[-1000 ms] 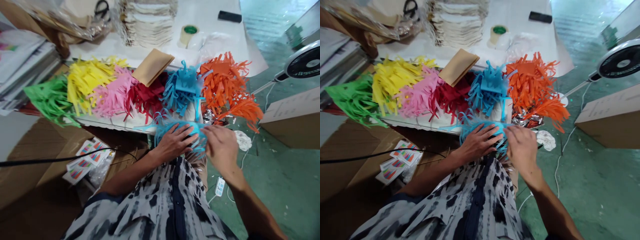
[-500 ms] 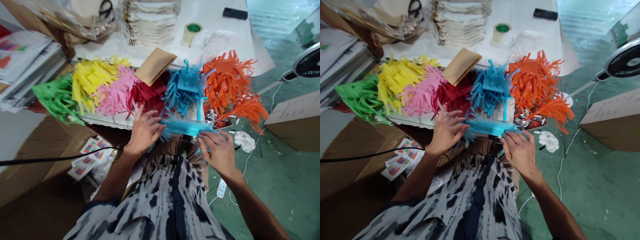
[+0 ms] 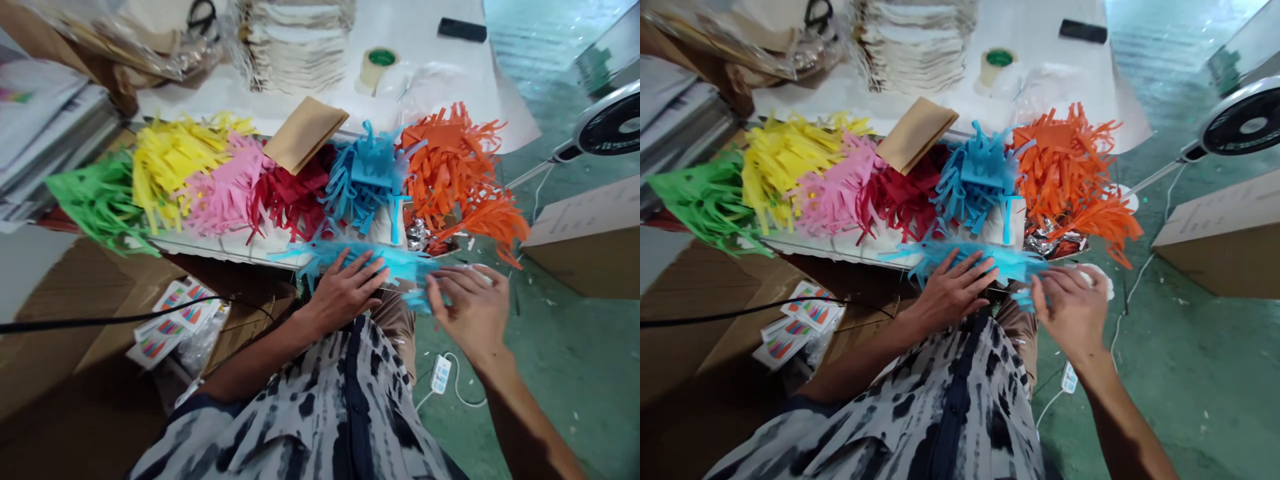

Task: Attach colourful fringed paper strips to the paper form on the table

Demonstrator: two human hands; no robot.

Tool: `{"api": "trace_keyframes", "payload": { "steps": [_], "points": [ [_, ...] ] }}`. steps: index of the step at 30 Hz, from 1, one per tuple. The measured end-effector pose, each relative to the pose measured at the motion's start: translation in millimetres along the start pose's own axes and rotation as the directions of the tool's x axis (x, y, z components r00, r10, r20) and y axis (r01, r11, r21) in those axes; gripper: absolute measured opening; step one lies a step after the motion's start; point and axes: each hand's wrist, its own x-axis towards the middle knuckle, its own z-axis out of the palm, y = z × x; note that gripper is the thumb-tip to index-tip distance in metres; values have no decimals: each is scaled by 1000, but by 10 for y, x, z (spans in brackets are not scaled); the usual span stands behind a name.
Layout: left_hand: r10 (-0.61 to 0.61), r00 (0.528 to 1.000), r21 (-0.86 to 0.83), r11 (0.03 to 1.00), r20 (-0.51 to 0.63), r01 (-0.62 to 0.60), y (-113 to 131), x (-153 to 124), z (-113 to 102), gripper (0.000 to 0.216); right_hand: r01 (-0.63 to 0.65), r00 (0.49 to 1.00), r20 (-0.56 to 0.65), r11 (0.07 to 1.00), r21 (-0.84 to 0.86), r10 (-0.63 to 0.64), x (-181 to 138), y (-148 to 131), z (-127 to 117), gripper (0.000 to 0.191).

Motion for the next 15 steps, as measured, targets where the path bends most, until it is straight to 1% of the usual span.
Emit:
{"api": "trace_keyframes", "payload": {
  "steps": [2,3,4,5,6,8,10,12,15],
  "points": [
    [-34,999,13,999,-16,34,-16,3,-49,50,-94,989,-124,993,-70,84,-25,6,-91,18],
    [-42,999,11,999,-22,42,-15,16,-70,48,-102,983,-161,991,-83,87,-30,-31,-113,15],
    [-44,999,6,999,-25,44,-12,35,-85,47,-73,985,-164,994,-76,59,-30,-90,-113,11],
    [-42,999,1,999,-26,42,-8,54,-92,46,-18,991,-135,998,-55,11,-26,-163,-90,9],
    [-39,999,-3,999,-31,39,-6,70,-93,45,37,996,-81,999,-29,-40,-19,-238,-46,13],
    [-29,999,-3,1000,-46,29,-23,80,-92,42,101,994,39,995,7,-101,-5,-359,82,26],
    [-19,998,-2,1000,-65,19,-85,43,-110,38,85,989,119,996,-1,-84,-2,-406,211,34],
    [-30,996,-7,1000,-87,30,-198,-43,-173,33,57,987,152,998,-20,-53,-10,-391,295,40],
    [-114,985,-43,993,-131,110,-419,-220,-348,22,38,985,171,999,-29,-33,-21,-350,323,47]
  ]
}}
